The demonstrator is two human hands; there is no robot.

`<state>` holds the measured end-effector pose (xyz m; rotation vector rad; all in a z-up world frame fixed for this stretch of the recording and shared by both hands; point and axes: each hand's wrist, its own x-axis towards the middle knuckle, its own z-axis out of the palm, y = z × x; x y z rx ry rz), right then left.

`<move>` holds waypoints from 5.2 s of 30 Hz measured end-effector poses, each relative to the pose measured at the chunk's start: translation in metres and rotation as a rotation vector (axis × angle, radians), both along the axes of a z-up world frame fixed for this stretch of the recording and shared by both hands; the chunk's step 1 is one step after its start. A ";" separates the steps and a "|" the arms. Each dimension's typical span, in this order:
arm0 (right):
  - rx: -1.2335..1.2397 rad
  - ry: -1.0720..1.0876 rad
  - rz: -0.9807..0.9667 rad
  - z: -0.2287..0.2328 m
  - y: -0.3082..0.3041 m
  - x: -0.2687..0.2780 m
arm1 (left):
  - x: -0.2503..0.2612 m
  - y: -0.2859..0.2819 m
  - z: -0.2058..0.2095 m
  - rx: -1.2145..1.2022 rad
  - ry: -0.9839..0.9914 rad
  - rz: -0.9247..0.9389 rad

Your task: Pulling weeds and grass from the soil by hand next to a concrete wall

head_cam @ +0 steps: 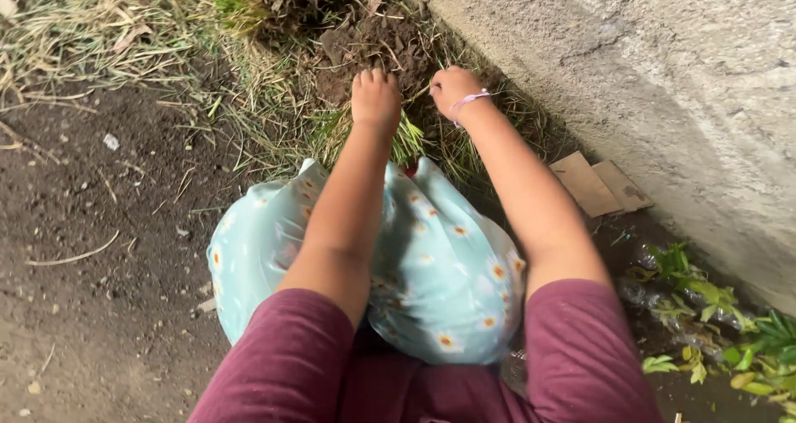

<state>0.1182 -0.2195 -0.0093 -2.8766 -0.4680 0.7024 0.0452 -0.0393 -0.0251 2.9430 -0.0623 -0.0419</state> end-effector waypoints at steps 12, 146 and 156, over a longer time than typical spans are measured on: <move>-0.028 0.046 0.102 -0.055 0.026 -0.025 | -0.009 0.013 0.006 -0.047 0.740 0.157; -0.066 0.118 0.089 -0.129 0.057 -0.016 | -0.003 0.016 -0.080 0.004 0.718 0.008; 0.135 0.145 -0.119 -0.126 0.055 -0.009 | -0.001 0.016 -0.084 -0.006 0.747 0.014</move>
